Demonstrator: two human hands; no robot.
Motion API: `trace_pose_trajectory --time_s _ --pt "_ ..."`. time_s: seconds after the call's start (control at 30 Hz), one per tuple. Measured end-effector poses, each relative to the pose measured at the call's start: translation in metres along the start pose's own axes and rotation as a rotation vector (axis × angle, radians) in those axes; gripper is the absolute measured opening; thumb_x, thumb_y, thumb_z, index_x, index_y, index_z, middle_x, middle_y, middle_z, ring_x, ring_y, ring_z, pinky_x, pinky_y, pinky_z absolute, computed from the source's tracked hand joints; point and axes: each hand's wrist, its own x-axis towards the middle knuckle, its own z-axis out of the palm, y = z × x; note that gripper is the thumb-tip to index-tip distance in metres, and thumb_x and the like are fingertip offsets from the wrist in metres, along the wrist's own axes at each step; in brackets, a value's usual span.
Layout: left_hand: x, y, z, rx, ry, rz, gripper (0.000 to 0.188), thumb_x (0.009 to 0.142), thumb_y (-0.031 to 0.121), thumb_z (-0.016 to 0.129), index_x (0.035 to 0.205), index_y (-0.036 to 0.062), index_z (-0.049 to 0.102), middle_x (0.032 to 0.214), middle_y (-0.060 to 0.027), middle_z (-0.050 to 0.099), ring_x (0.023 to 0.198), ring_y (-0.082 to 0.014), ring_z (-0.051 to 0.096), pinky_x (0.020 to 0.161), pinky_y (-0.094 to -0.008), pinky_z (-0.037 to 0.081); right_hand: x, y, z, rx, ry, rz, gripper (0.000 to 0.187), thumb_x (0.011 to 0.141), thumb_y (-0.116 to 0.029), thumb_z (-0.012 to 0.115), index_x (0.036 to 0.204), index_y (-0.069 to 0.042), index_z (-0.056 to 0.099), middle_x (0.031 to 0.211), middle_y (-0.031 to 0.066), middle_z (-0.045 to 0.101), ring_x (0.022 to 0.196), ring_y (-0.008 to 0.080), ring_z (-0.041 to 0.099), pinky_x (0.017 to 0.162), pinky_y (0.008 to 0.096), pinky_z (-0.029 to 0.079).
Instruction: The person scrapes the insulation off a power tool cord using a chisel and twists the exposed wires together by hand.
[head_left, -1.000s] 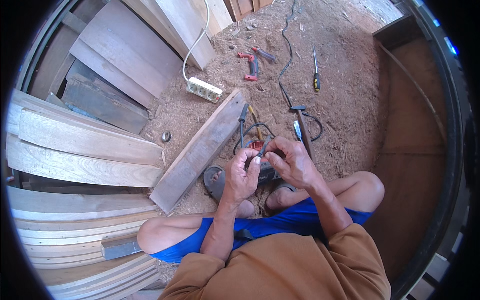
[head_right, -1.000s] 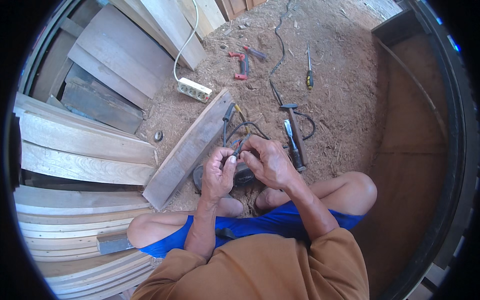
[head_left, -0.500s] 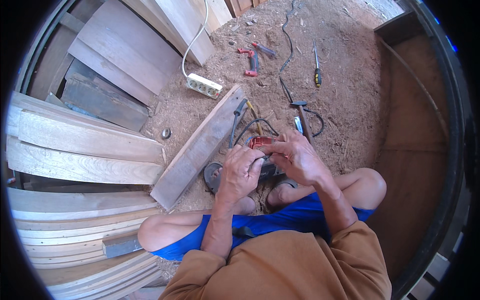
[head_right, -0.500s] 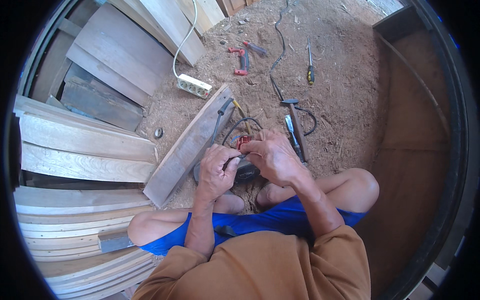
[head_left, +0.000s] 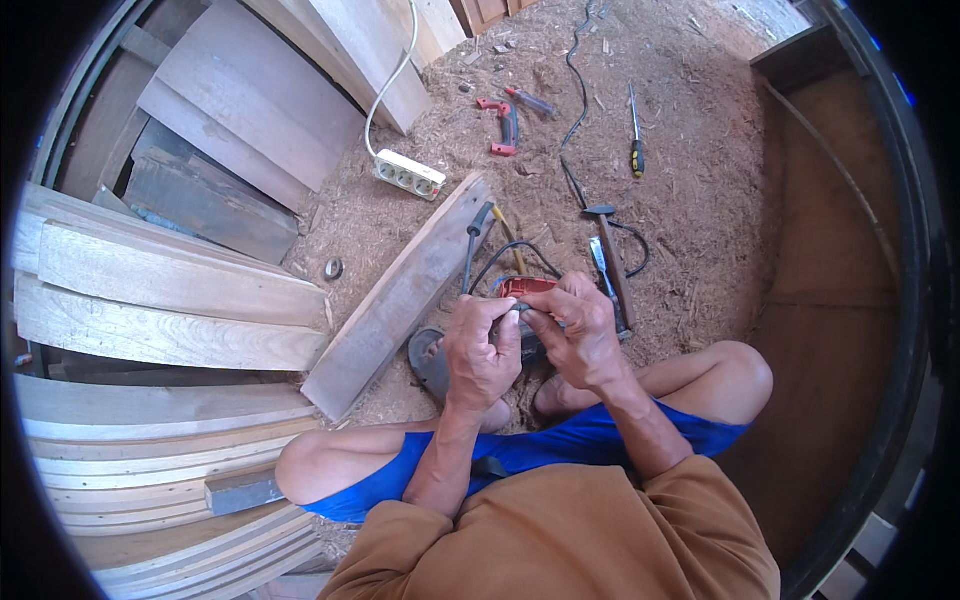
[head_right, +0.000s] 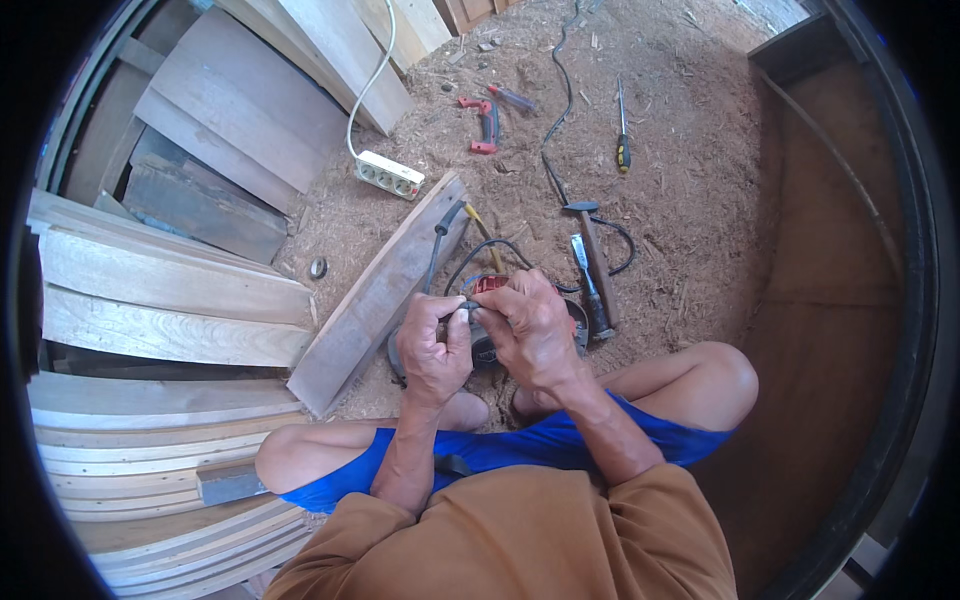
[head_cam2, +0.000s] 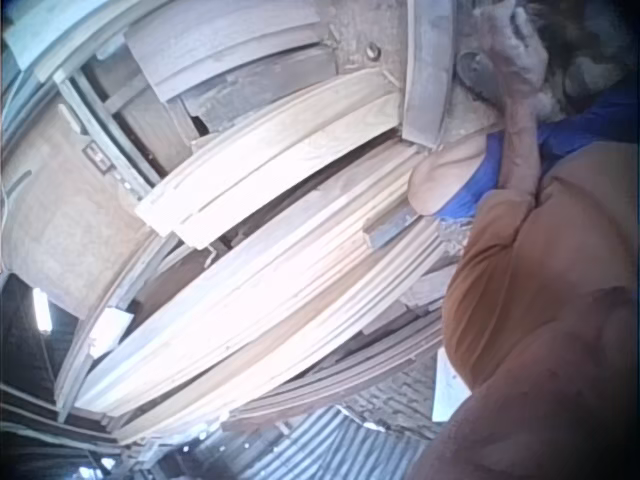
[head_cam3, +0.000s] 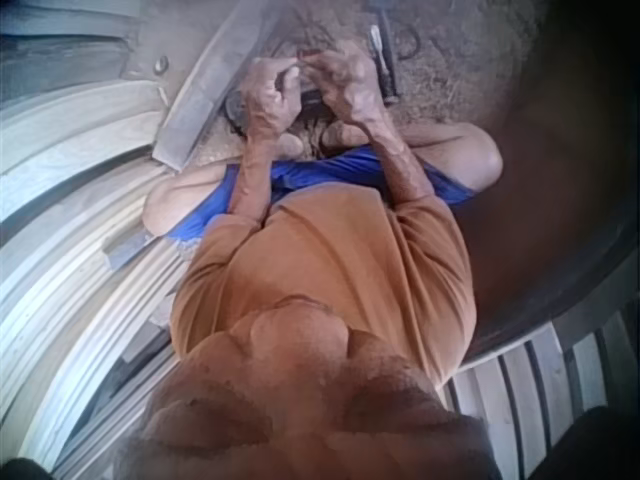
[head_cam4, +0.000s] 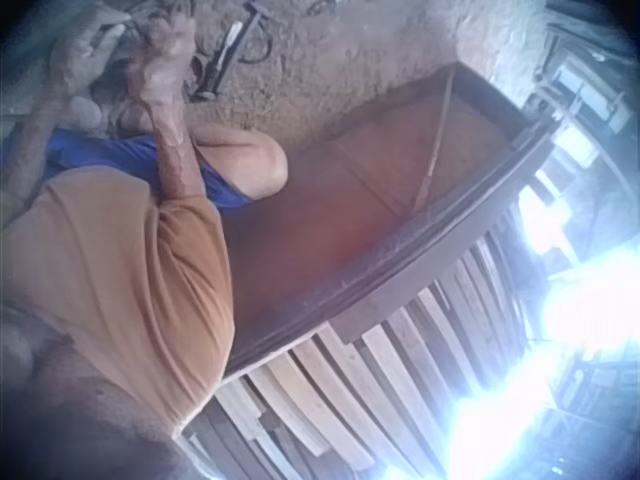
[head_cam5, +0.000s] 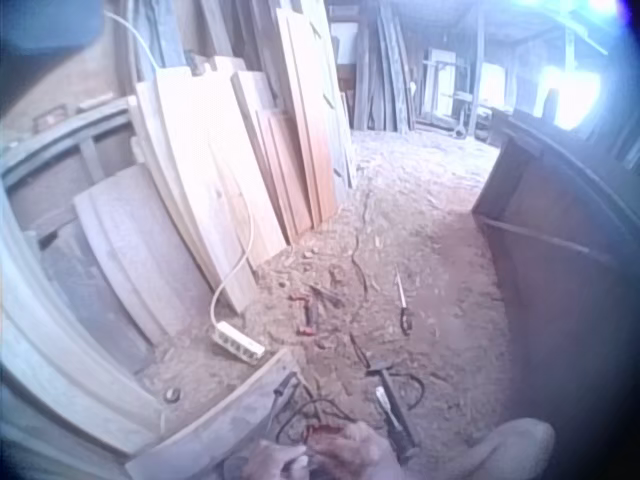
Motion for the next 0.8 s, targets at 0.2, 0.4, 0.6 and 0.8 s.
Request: trace_pose_trajectory --time_s 0.2,0.4,0.6,0.8 --pt "-0.008 -0.014 -0.001 -0.375 -0.029 -0.313 0.013 0.099 0.008 0.064 0.109 0.0 0.065 0.091 -0.0135 0.071 0.079 -0.0191 0.071 0.071 -0.0322 0.056 0.004 -0.002 0.013 0.003 0.174 -0.099 0.024 0.076 0.0 0.079 0.099 -0.003 0.072 0.074 0.0082 0.056 0.069 0.0267 0.052 0.066 0.0396 0.041" --pt "0.0 -0.028 -0.02 -0.459 -0.296 -0.453 0.026 0.103 0.021 0.063 0.115 -0.0015 0.066 0.09 -0.0117 0.071 0.077 -0.0168 0.07 0.073 -0.03 0.056 0.006 0.003 0.002 -0.096 0.125 -0.137 0.025 0.077 -0.001 0.08 0.102 -0.005 0.075 0.079 0.0079 0.06 0.073 0.026 0.057 0.065 0.0371 0.045" --pt "-0.001 -0.042 -0.024 0.15 0.025 -0.228 0.031 0.103 0.03 0.063 0.106 -0.0007 0.066 0.081 -0.0054 0.063 0.069 -0.0154 0.059 0.066 -0.031 0.05 0.009 0.004 -0.004 -0.108 0.128 -0.152 0.02 0.076 -0.001 0.079 0.093 -0.006 0.071 0.077 0.0078 0.056 0.073 0.0281 0.052 0.068 0.04 0.041" --pt "-0.006 -0.037 -0.004 -0.625 -0.285 -0.81 0.035 0.104 0.038 0.061 0.089 0.0065 0.063 0.075 0.0023 0.057 0.063 -0.0066 0.053 0.057 -0.0219 0.044 -0.004 0.01 -0.002 -0.172 -0.025 -0.109 0.016 0.075 -0.004 0.077 0.088 -0.007 0.068 0.084 0.0086 0.055 0.081 0.0306 0.051 0.073 0.0431 0.041"
